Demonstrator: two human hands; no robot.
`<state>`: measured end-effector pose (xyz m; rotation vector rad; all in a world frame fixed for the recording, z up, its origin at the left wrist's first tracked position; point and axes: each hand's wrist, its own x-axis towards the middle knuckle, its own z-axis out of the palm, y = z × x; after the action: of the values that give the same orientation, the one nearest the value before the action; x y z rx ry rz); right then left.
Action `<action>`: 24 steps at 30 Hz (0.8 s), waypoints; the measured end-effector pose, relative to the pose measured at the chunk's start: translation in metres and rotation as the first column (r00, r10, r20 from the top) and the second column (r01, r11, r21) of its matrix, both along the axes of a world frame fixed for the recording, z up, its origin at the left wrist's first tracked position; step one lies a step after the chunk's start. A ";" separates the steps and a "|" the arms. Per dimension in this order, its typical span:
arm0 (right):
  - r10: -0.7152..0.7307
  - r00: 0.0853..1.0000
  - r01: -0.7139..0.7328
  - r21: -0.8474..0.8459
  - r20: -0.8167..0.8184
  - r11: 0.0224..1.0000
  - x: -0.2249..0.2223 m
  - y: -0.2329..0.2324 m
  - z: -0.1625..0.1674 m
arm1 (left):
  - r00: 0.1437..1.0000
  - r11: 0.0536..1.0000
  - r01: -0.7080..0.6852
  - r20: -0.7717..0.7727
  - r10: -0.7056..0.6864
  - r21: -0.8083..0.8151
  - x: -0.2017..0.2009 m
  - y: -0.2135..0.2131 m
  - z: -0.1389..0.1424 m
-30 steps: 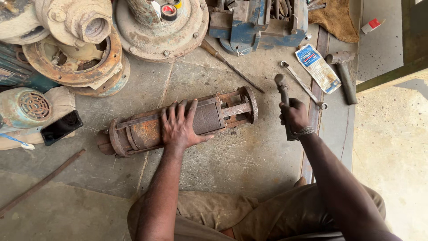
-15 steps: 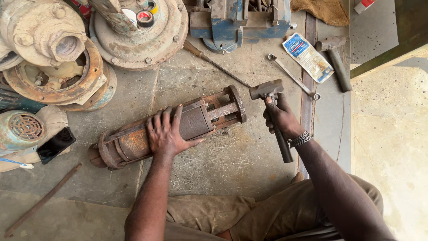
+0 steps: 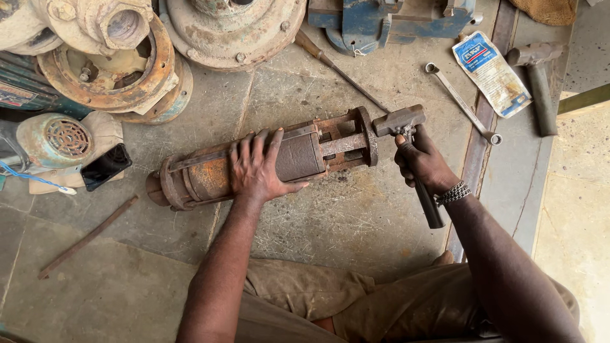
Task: The person sits on the floor of a workshop repairing a rusty cylindrical pump motor. They hold the pump steady with one hand while using a spanner and a hammer to loosen and tap its end fittings, repositioning the pump and working on different ends to free its components.
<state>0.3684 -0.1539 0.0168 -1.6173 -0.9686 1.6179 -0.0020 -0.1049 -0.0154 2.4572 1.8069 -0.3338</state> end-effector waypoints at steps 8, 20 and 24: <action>-0.322 0.894 0.366 0.094 -0.311 0.926 0.023 0.009 0.015 | 1.000 1.000 0.001 0.002 -0.001 -0.017 0.000 -0.001 0.001; -0.071 0.994 0.070 -0.017 -0.085 0.997 -0.006 0.001 -0.003 | 0.999 0.998 0.030 0.035 -0.033 0.064 -0.002 -0.002 0.001; -0.055 0.996 0.054 -0.013 -0.075 0.998 0.000 0.002 0.006 | 0.997 0.994 0.042 0.060 -0.048 0.103 -0.003 -0.004 0.002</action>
<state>0.3681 -0.1519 0.0231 -1.5654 -0.8711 1.6374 -0.0050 -0.1091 -0.0130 2.5479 1.7888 -0.1693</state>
